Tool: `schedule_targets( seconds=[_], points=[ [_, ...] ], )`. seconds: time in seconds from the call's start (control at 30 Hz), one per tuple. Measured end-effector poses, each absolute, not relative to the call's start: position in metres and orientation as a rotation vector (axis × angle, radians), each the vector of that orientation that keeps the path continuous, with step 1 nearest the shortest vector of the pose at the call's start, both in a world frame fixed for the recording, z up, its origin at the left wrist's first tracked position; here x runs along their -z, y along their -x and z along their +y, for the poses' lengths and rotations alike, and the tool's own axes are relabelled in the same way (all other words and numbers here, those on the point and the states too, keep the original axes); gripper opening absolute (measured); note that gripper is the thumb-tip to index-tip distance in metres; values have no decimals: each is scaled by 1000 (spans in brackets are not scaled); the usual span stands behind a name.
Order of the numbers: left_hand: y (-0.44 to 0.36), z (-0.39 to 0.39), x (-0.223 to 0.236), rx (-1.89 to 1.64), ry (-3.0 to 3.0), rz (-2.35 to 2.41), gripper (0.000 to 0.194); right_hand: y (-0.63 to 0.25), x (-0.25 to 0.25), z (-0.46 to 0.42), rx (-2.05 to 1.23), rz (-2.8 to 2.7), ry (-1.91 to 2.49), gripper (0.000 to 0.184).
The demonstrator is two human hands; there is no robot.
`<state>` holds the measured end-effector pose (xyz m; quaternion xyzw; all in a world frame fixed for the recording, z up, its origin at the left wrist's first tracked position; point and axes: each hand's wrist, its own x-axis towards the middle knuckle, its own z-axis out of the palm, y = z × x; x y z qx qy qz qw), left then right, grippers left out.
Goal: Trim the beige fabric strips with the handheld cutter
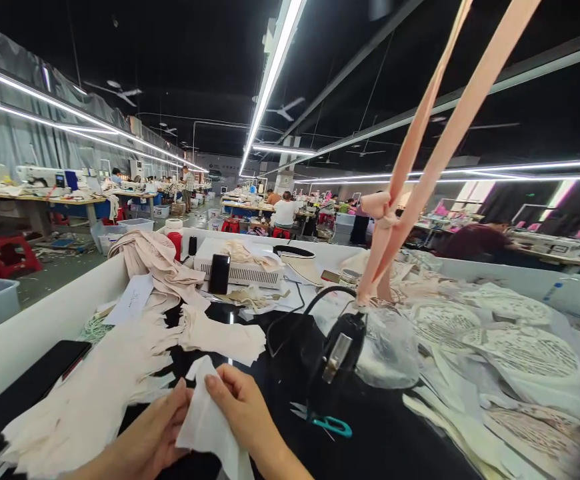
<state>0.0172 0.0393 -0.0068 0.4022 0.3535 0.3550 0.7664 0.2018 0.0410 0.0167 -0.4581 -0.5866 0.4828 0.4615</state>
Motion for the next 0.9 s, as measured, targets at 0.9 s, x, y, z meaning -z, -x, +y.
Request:
schedule_targets(
  seconds=[0.9],
  points=[
    [-52,208,-21,-888,-1685,1442,32,-289,7,149,-781,-1377,1391,55]
  ],
)
